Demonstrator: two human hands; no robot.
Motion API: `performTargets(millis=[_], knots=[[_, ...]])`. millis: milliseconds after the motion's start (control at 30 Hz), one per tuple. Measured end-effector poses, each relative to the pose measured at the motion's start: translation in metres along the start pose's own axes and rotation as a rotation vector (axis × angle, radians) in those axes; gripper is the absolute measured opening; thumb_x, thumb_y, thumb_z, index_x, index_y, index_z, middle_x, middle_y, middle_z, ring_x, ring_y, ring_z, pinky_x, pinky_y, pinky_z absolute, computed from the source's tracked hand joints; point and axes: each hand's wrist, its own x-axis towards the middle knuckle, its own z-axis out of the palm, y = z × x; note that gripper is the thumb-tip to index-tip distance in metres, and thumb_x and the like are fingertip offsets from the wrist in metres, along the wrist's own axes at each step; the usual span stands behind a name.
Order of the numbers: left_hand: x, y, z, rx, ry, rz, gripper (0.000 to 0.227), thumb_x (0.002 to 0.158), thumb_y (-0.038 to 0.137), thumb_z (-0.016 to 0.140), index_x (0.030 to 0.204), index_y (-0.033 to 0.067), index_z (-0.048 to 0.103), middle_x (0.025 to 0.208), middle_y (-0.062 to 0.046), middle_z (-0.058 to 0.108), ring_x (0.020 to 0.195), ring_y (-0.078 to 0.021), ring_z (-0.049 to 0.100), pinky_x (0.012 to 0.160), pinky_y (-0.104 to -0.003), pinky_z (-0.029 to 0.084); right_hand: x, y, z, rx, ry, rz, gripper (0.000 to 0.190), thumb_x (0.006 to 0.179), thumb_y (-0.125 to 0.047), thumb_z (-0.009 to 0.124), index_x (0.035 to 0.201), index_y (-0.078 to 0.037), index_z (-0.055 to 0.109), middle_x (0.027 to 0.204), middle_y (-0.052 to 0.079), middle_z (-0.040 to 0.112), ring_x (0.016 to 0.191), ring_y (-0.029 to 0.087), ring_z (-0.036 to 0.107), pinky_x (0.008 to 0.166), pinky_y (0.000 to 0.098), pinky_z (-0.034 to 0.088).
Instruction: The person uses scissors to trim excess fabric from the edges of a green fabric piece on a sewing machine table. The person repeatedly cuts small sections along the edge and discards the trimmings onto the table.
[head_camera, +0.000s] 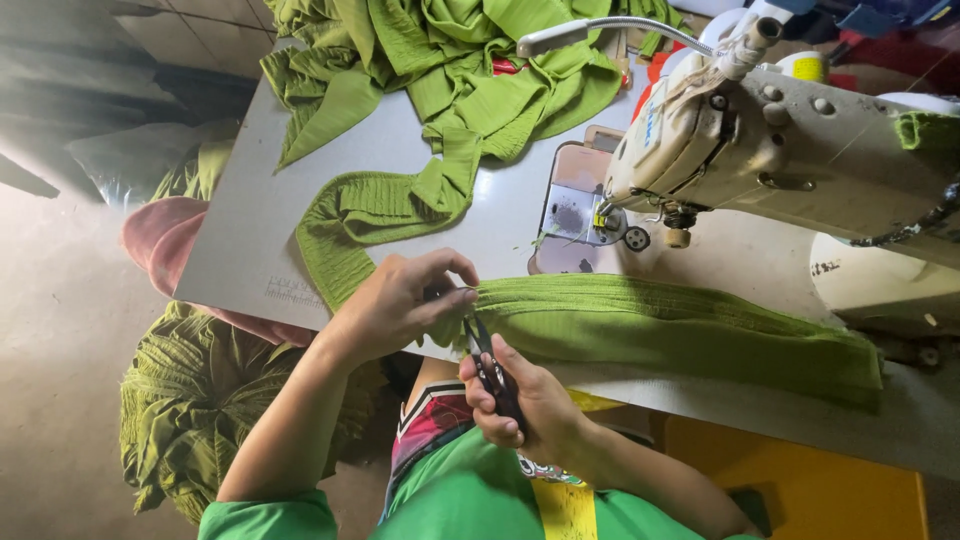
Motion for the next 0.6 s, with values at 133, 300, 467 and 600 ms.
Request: performTargets(millis=[133, 300, 467, 600], knots=[[0.000, 0.003, 0.001, -0.036, -0.017, -0.035, 0.010, 0.082, 0.018, 0.056, 0.089, 0.0105, 0.054, 0.061, -0.001, 0.066, 0.048, -0.0073, 0.061, 0.044, -0.018, 0.050, -0.001, -0.002, 0.004, 0.037, -0.002, -0.102, 0.043, 0.089, -0.047, 0.036, 0.087, -0.006, 0.046, 0.057, 0.001, 0.038, 0.033, 0.006, 0.032, 0.028, 0.0168, 0.018], [0.000, 0.002, 0.004, -0.043, 0.015, -0.022, 0.009, 0.082, 0.018, 0.057, 0.088, 0.0106, 0.055, 0.059, 0.000, 0.065, 0.046, -0.0060, 0.057, 0.044, -0.018, 0.047, 0.003, 0.001, 0.003, 0.087, 0.000, -0.113, 0.041, 0.088, -0.048, 0.037, 0.087, -0.008, 0.045, 0.056, 0.000, 0.038, 0.032, 0.006, 0.032, 0.028, 0.0173, 0.020], [0.001, -0.003, 0.007, -0.007, 0.061, -0.033, 0.007, 0.082, 0.019, 0.058, 0.086, 0.0132, 0.055, 0.062, 0.001, 0.064, 0.049, -0.0053, 0.050, 0.045, -0.020, 0.041, 0.004, 0.004, 0.001, 0.067, 0.063, -0.204, 0.036, 0.090, -0.042, 0.041, 0.076, -0.009, 0.046, 0.055, -0.002, 0.034, 0.037, 0.003, 0.024, 0.027, 0.0147, 0.018], [0.001, 0.007, 0.012, -0.015, 0.101, 0.005, 0.007, 0.082, 0.017, 0.057, 0.086, 0.0120, 0.054, 0.058, 0.001, 0.065, 0.045, -0.0053, 0.053, 0.044, -0.019, 0.042, 0.004, 0.004, -0.018, -0.109, -0.070, -0.436, 0.040, 0.083, -0.044, 0.050, 0.080, -0.004, 0.050, 0.056, -0.001, 0.043, 0.036, 0.005, 0.032, 0.028, 0.0176, 0.026]])
